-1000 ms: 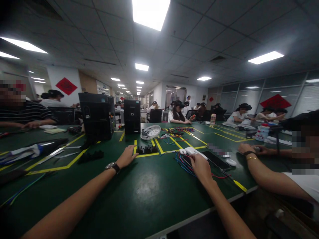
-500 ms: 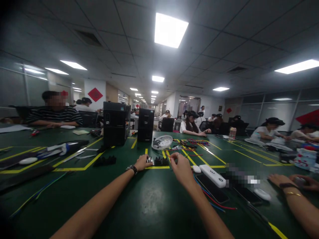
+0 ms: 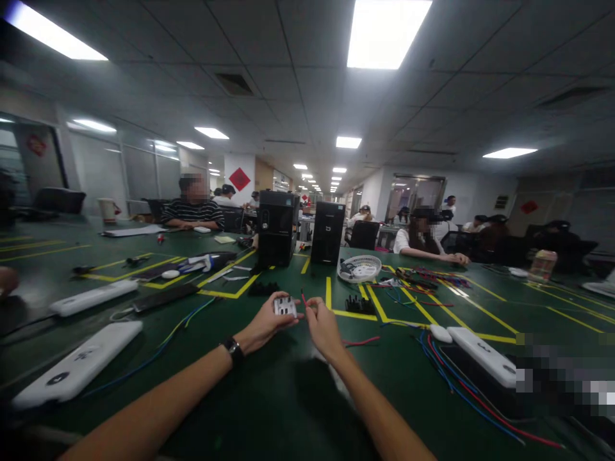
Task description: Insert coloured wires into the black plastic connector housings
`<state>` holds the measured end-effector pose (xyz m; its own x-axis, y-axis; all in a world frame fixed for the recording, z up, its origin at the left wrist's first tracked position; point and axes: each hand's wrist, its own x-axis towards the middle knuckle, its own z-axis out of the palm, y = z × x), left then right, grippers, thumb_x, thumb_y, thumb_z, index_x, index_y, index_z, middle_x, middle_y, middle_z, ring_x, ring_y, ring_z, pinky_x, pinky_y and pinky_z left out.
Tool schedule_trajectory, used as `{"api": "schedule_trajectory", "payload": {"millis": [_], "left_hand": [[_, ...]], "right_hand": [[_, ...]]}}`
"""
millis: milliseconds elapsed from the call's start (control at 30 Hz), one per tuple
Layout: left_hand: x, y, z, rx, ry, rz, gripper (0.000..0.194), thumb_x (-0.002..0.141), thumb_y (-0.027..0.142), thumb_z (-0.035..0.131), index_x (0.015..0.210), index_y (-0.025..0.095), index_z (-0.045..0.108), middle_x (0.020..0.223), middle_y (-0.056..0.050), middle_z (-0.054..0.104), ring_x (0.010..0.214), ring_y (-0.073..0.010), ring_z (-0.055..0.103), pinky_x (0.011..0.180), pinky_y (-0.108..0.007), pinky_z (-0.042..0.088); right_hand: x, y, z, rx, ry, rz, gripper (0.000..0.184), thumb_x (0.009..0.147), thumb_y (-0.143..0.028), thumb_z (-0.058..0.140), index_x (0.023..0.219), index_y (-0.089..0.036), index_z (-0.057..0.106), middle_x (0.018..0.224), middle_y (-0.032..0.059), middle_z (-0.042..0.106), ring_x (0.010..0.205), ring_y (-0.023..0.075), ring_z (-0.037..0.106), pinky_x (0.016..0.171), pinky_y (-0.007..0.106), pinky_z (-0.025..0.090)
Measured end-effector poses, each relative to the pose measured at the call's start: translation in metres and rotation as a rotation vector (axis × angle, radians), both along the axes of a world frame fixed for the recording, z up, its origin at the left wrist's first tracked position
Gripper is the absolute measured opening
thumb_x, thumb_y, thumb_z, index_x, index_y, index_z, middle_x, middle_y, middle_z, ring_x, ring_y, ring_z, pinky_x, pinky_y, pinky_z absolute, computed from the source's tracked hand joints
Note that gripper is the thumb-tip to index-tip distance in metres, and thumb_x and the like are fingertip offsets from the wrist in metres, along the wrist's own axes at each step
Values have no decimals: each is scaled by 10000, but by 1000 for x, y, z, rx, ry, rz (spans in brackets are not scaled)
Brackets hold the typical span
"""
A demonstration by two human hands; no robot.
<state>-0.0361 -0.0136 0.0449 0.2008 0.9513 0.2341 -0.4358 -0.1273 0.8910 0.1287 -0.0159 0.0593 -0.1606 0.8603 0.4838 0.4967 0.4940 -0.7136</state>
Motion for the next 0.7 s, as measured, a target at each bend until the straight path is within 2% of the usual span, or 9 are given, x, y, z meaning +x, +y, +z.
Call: {"api": "schedule_trajectory", "payload": {"millis": [100,233,467,700], "left_hand": [[-10,-2,3,26,-1,73,679,582,95,778,1117,236,383,1136,-108,577,809,-166,660,767,-372,538],[-8,1,3,108,24,138,662,594,112,770,1142,224,416,1077,-84,599,849,-152,634,796,-350,528],[-4,-4,6,46,-83,16,384,728,179,662,1055,210,463,1094,-85,594,850,-151,628,836,-416,505],[-4,-6,8,63,-94,-34,319,754,211,639,1022,195,465,1160,-112,584,886,-184,634,827,-410,506]], "right_hand": [[-8,-19,-7,28,-26,53,235,865,-286,421,1009,-166,564,523,-58,447,489,128,443,498,229,286],[-12,-28,-12,45,-39,80,257,871,-287,427,1028,-166,591,553,-44,476,498,121,440,508,230,285],[-12,-29,-13,12,-35,103,255,877,-287,423,1019,-163,594,552,-43,480,488,115,423,501,225,290],[-11,-32,-10,-38,-17,110,274,867,-274,424,1027,-156,612,587,-24,517,524,123,469,527,222,332]]}}
